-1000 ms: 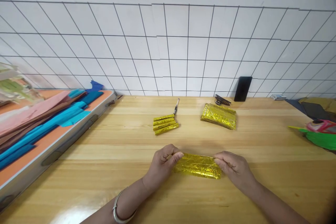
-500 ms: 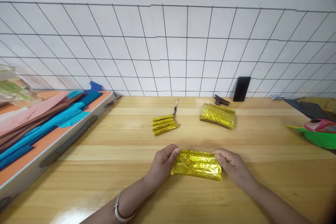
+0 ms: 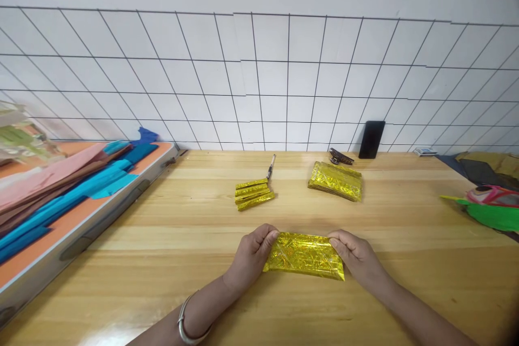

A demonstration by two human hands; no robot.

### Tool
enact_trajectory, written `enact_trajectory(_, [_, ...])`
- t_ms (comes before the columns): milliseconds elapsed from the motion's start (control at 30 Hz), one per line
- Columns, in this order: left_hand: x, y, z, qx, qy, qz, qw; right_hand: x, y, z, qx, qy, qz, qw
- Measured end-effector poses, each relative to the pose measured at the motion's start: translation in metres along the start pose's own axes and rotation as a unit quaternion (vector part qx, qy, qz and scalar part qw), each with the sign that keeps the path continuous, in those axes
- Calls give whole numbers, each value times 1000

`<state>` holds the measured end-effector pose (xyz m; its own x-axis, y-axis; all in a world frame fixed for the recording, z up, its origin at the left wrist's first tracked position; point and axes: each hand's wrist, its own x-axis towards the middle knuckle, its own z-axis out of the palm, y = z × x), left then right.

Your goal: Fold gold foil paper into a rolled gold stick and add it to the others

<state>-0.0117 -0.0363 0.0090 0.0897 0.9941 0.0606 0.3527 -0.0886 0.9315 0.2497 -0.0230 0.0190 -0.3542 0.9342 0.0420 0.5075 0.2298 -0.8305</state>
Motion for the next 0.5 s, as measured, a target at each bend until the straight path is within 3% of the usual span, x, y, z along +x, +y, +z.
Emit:
enact_trajectory(233, [-1, 4, 4, -166, -109, 14, 980, 3, 6, -3, 67, 38, 28, 997])
enact_trajectory(500, [1, -1, 3, -131, -124, -13, 984, 4, 5, -6, 89, 37, 45, 994])
